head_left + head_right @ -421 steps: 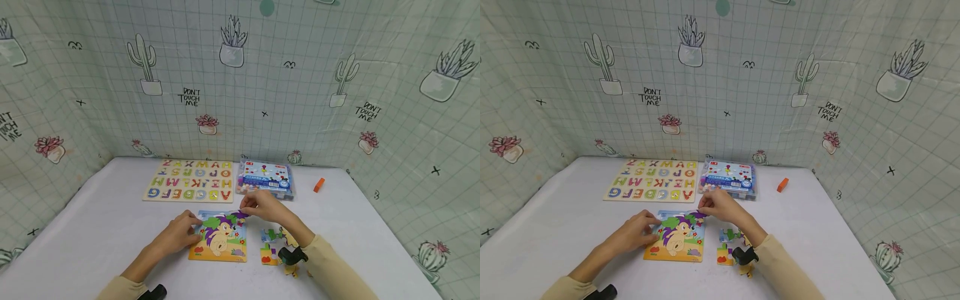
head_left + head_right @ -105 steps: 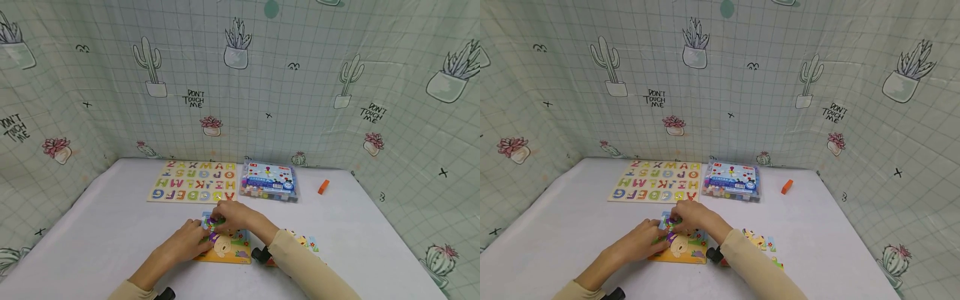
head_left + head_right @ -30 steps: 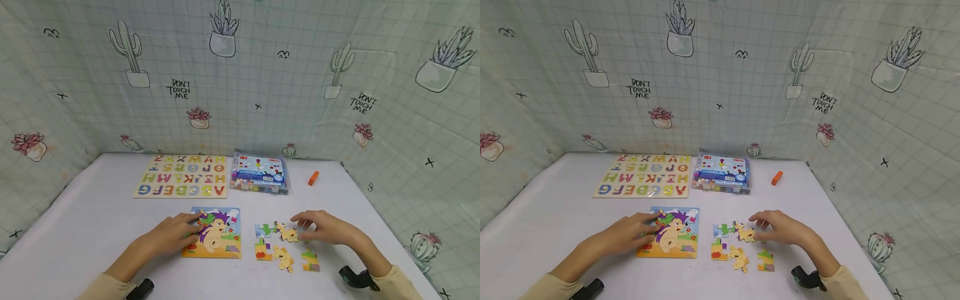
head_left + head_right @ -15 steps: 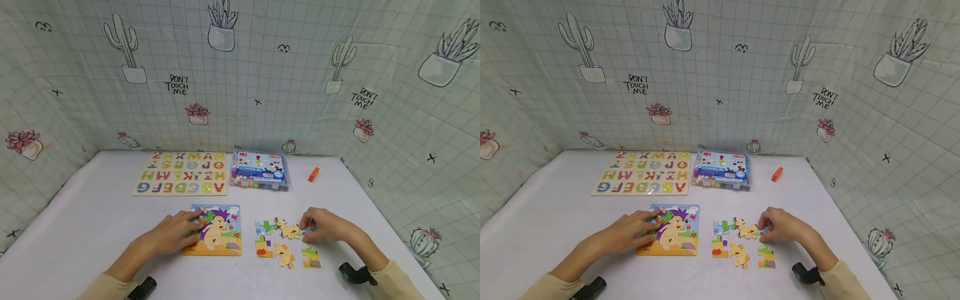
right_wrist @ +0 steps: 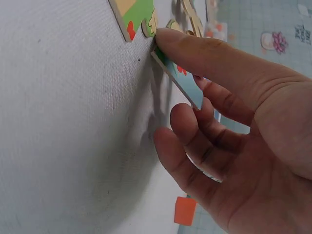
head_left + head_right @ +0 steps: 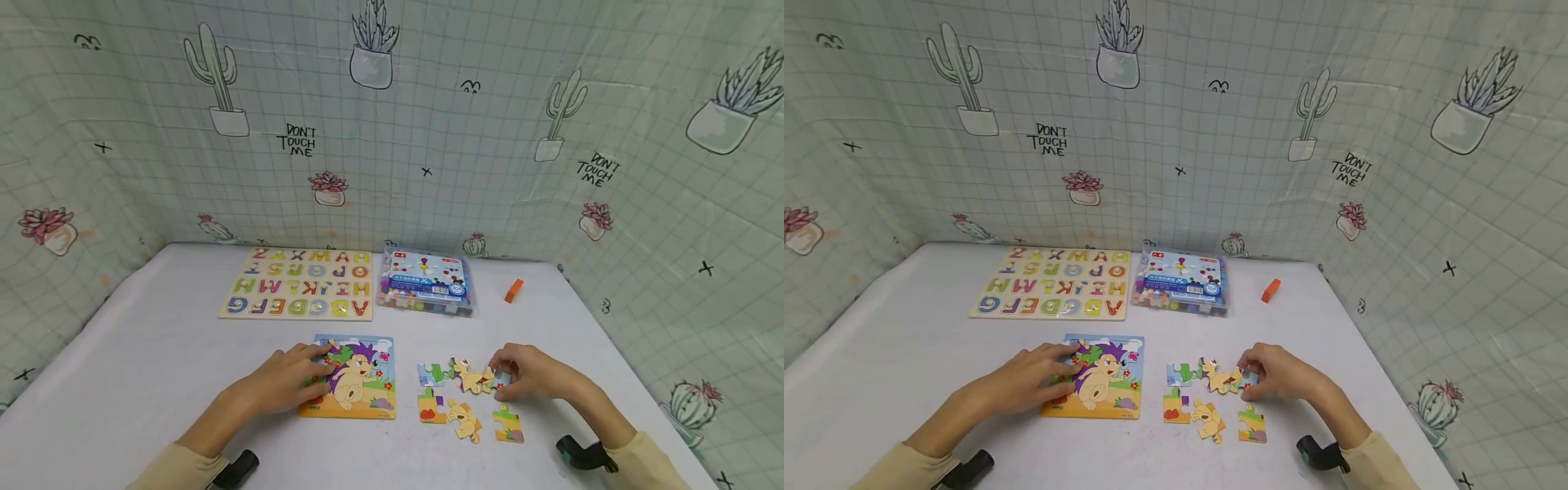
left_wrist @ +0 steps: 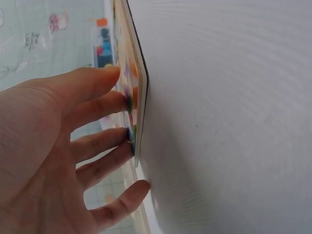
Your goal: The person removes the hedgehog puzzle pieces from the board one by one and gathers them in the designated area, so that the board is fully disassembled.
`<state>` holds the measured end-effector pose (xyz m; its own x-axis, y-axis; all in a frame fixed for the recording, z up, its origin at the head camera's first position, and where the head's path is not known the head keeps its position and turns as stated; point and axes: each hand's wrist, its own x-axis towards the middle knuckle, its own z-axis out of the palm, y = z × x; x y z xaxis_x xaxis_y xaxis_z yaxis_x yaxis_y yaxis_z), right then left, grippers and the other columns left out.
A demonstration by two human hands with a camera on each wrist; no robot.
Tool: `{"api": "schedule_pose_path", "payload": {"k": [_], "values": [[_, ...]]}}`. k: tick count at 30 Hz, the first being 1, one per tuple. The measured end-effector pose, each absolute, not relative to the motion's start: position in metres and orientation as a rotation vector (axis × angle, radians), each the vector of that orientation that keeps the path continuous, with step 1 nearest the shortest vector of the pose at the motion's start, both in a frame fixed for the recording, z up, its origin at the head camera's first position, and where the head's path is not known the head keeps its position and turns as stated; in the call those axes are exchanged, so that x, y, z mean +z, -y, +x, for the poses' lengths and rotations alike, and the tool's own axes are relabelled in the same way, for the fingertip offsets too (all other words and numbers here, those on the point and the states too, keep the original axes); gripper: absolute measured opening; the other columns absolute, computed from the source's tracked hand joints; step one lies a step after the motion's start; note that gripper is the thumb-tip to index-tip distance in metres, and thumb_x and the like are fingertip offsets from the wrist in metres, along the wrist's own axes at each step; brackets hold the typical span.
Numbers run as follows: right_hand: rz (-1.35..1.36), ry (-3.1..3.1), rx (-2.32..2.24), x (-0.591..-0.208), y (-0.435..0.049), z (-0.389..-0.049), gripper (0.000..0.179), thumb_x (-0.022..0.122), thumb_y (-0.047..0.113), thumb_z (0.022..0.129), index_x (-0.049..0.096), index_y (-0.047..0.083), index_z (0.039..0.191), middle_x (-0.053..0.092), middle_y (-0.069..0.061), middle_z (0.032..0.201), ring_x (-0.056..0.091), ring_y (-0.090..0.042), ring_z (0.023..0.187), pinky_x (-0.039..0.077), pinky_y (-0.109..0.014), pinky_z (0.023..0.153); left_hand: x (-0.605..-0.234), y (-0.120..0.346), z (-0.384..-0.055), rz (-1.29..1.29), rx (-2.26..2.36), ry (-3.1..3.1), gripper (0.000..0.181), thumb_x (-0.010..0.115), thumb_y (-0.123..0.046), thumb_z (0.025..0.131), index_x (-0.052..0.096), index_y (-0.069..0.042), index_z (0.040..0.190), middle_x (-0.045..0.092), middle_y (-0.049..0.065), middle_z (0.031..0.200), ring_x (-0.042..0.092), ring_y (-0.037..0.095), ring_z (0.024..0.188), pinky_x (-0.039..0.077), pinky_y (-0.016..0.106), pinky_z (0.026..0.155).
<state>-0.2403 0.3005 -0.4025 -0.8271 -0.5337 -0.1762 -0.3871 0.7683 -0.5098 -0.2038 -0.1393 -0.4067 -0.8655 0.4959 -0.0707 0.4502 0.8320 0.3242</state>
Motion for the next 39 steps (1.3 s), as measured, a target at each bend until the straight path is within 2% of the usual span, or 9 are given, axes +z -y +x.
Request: {"api": "schedule_pose_path", "payload": {"k": [5,9,15,22,29,33,39], "values": [[-0.771,-2.690,-0.593,-0.399,-0.298,-0.238,0.017,0.078,0.026,0.083,0.065,0.016,0.090,0.058,0.007,0.083,0.048,-0.003,0.073,0.044,-0.019,0.062,-0.406,0.138,-0.206,0.751,0.473,-2.848,0.034,0.066,-0.033,0.093,0.071,-0.014,0.120,0.051,0.013,0.147,0.046,0.037,0.134,0.040,0.068,0.099],[-0.805,-2.682,-0.632,-0.391,-0.295,-0.237,0.008,0.069,0.023,0.091,0.066,0.017,0.094,0.067,0.008,0.083,0.055,-0.001,0.070,0.049,-0.020,0.062,-0.406,0.136,-0.207,0.750,0.478,-2.837,0.034,0.066,-0.033,0.093,0.072,-0.014,0.120,0.050,0.013,0.147,0.046,0.037,0.134,0.040,0.068,0.099],[-0.850,-2.665,-0.751,-0.379,-0.281,-0.241,0.021,0.061,0.027,0.098,0.067,0.009,0.107,0.072,0.002,0.078,0.066,-0.010,0.067,0.052,-0.021,0.062,-0.404,0.135,-0.206,0.737,0.477,-2.849,0.032,0.067,-0.033,0.092,0.073,-0.013,0.117,0.053,0.014,0.143,0.049,0.036,0.129,0.043,0.065,0.098],[-0.907,-2.649,-0.769,-0.374,-0.260,-0.244,0.020,0.059,0.022,0.099,0.068,0.008,0.110,0.073,0.000,0.080,0.068,-0.015,0.070,0.053,-0.021,0.062,-0.403,0.135,-0.205,0.761,0.475,-2.850,0.034,0.068,-0.035,0.091,0.073,-0.013,0.117,0.053,0.014,0.142,0.051,0.036,0.127,0.044,0.064,0.097],[-0.944,-2.618,-0.827,-0.379,-0.251,-0.247,0.024,0.058,0.021,0.099,0.066,0.004,0.115,0.074,-0.002,0.086,0.071,-0.014,0.074,0.055,-0.021,0.065,-0.406,0.134,-0.205,0.749,0.472,-2.852,0.034,0.069,-0.035,0.091,0.074,-0.013,0.116,0.054,0.013,0.142,0.051,0.035,0.127,0.045,0.063,0.097],[-0.951,-2.621,-0.844,-0.383,-0.246,-0.247,0.020,0.059,0.019,0.098,0.065,0.006,0.113,0.074,-0.003,0.091,0.070,-0.015,0.076,0.056,-0.021,0.067,-0.406,0.134,-0.205,0.732,0.455,-2.863,0.033,0.068,-0.035,0.091,0.074,-0.014,0.116,0.054,0.012,0.142,0.051,0.035,0.127,0.046,0.061,0.097],[-1.003,-2.694,-0.815,-0.388,-0.238,-0.249,0.012,0.064,0.022,0.095,0.071,0.014,0.100,0.073,0.004,0.092,0.062,-0.001,0.076,0.054,-0.019,0.069,-0.404,0.134,-0.205,0.740,0.452,-2.872,0.032,0.069,-0.034,0.091,0.074,-0.014,0.116,0.054,0.013,0.141,0.051,0.035,0.127,0.046,0.061,0.097]]}}
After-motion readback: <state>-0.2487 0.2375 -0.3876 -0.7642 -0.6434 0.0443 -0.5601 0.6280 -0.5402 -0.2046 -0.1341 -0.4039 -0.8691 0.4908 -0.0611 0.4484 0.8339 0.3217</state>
